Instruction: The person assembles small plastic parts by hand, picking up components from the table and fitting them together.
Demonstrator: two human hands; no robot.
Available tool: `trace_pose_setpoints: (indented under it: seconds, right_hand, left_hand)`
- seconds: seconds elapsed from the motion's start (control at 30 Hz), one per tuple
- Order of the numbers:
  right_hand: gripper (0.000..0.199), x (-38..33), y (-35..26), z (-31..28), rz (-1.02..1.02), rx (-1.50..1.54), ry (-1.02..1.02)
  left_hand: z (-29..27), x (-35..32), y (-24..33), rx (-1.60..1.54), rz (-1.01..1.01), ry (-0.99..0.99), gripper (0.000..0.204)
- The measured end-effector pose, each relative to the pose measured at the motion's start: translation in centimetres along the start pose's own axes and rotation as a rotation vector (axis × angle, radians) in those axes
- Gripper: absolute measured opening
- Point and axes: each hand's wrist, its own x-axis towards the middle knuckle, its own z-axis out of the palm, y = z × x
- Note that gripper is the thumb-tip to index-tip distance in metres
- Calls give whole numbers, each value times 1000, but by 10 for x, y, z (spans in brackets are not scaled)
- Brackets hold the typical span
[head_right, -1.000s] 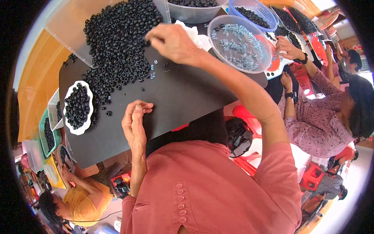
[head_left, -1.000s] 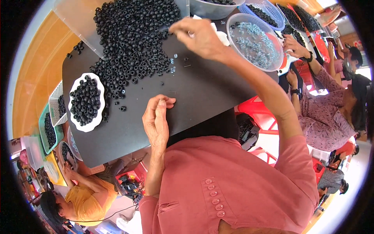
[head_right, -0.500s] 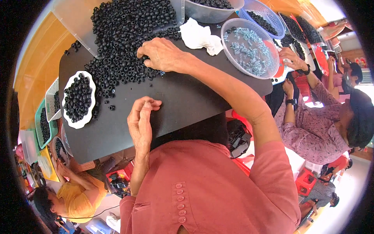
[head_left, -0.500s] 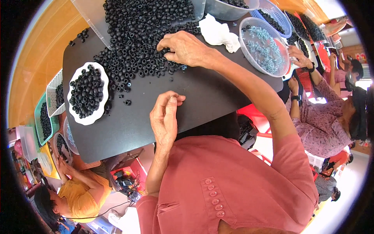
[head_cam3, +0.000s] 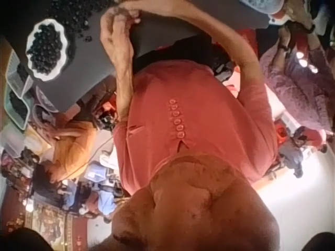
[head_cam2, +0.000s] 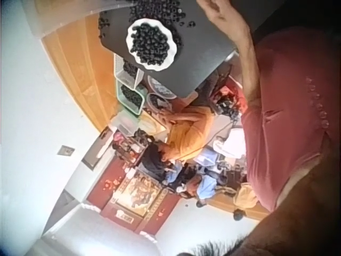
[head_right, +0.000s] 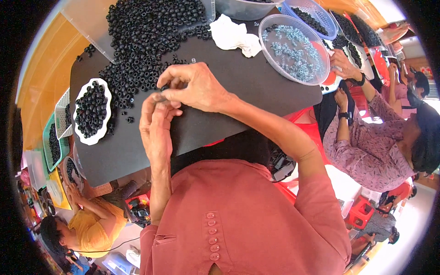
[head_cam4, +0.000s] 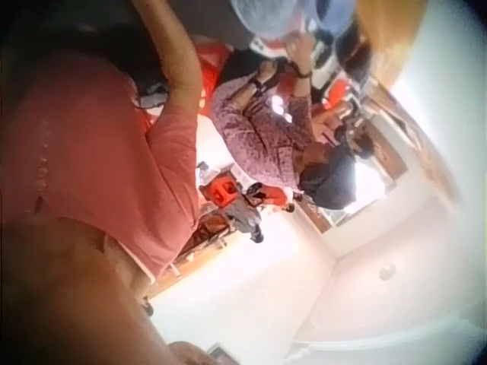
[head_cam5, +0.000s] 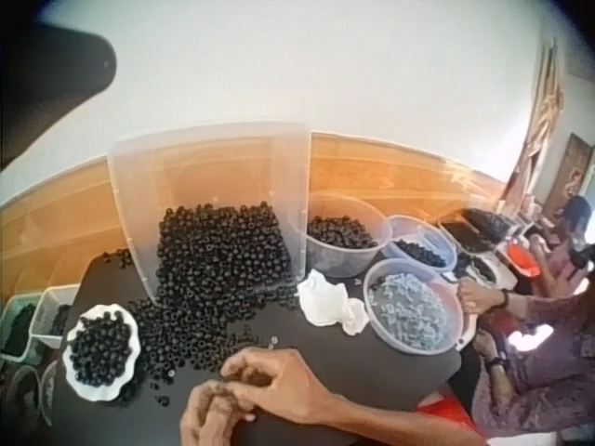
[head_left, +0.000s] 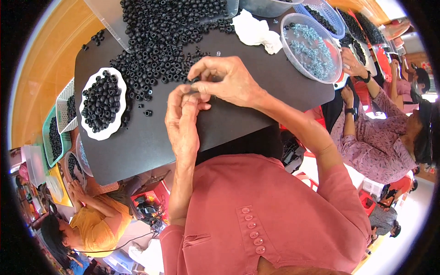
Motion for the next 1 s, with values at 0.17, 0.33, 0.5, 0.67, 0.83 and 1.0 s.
trace_pose_setpoints:
  seconds: [0.17, 0.33, 0.5, 0.67, 0.83, 1.0]
  right_hand:
    - [17, -22, 8, 1, -319, -162, 52]
    - [18, -32, 20, 0, -272, -70, 101]
    - [16, -37, 31, 2, -174, 52, 118]
    - [12, -38, 26, 4, -65, 235, 193]
    - [11, -40, 29, 6, -114, 133, 188]
    - [11, -40, 26, 4, -139, -48, 171]
  left_hand:
    - [1, 3, -1, 272, 50, -27, 18]
    - [6, 0, -6, 346, 70, -44, 16]
    - [6, -3, -12, 571, 157, -17, 17]
    - [4, -1, -8, 435, 74, -38, 17]
    - [4, -1, -10, 418, 82, -45, 17]
    - [-1, -1, -9, 311, 25, -47, 15]
